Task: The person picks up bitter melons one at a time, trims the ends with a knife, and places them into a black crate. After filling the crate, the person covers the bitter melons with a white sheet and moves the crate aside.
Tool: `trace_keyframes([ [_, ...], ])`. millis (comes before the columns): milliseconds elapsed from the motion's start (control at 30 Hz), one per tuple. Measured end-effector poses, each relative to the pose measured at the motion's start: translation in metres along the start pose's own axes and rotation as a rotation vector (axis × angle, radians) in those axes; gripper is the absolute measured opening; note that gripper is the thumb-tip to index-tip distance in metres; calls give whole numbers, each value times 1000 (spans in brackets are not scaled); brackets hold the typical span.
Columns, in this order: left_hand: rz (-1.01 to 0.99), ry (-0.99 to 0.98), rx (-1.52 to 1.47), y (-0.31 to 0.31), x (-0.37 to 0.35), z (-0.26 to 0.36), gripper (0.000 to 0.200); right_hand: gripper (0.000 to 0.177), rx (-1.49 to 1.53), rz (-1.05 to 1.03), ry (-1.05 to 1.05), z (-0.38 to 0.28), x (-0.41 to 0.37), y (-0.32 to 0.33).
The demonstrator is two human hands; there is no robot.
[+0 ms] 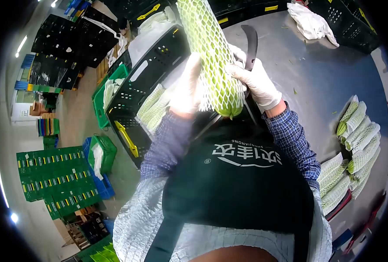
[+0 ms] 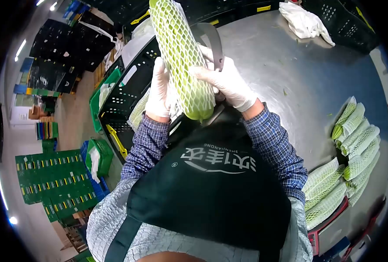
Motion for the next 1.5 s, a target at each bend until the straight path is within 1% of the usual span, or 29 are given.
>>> trace_keyframes([
  [33,67,-66,70,24,3,-6,67,58,1,11,-2,1,-1,2],
  [100,126,-93,30,38,7,-14,62,55,-63,35,-25,-2,-5,3],
  [200,105,-26,-240,44,-3,-27,55,46,-231,70,-22,-2,-11,6],
  [233,178,-47,-163,47,-7,-27,56,41,-284,89,0,3,-11,10],
  [267,253,-75,-86,51,-12,-27,56,39,-466,154,33,1,-13,8],
  [300,221,-104,25,69,-14,-29,56,37,-649,229,55,-1,-17,5],
  [333,195,-132,132,62,-12,-22,57,36,-668,232,163,1,-17,4],
  [367,144,-148,84,49,-13,-23,58,36,-737,202,237,-5,-19,5],
  [400,3,-19,-99,29,-12,-17,55,37,-805,177,307,-10,-21,7],
  [467,-169,50,-101,11,-11,-14,67,52,-878,293,394,-31,-19,12],
  [567,-169,157,-113,11,-22,-20,76,70,-1096,216,491,-90,-7,-21],
  [667,-135,168,-4,10,-20,-27,79,76,-1223,80,566,-101,14,-31],
  [700,-110,152,72,11,-18,-26,76,78,-1253,49,548,-98,16,-31],
  [733,-84,133,148,11,-17,-22,73,76,-1309,50,411,-98,15,-34],
  [767,7,56,257,9,-16,-16,71,69,-1374,110,473,-92,11,-27],
  [800,100,-26,362,6,-15,-11,70,55,-1540,221,458,-83,7,-28],
  [867,93,28,487,29,-9,-11,68,41,-1578,217,750,-66,0,-19],
  [933,183,-124,791,12,-2,0,64,34,-1671,103,557,-68,-5,-33],
  [967,179,-190,873,7,-1,1,64,35,-1644,74,709,-61,-8,-37],
  [1000,173,-256,953,-1,0,3,64,32,-1642,-7,707,-55,-7,-42],
  [1033,198,-290,711,-14,3,2,66,28,-1732,-67,655,-37,-8,-39],
  [1133,349,-391,964,-11,4,2,68,22,-1858,-158,581,-25,-11,-37],
  [1167,411,-422,1282,-14,0,7,69,21,-1874,-177,572,-26,-13,-37],
  [1200,397,-449,1348,-7,0,8,72,18,-1865,-178,565,-28,-15,-36],
  [1267,419,-468,1257,2,2,8,73,13,-1841,-179,567,-29,-15,-34],
  [1300,439,-522,1394,1,4,12,74,9,-1889,-167,582,-25,-15,-31],
  [1333,459,-577,1532,-3,5,17,75,10,-1894,-167,570,-22,-16,-28],
  [1400,529,-543,1543,-4,3,24,74,11,-1904,-168,543,-18,-22,-23],
  [1500,515,-577,1638,6,3,27,73,17,-1886,-151,534,-23,-26,-21],
])
Point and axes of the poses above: each hand's wrist, its own x-axis towards the middle knuckle, its own y-axis out of the back of the hand, z = x × y, the point moved 4 cm from there along x, towards the middle knuckle, and after that the axes turned 6 degrees about -z, right-handed, at the moved point
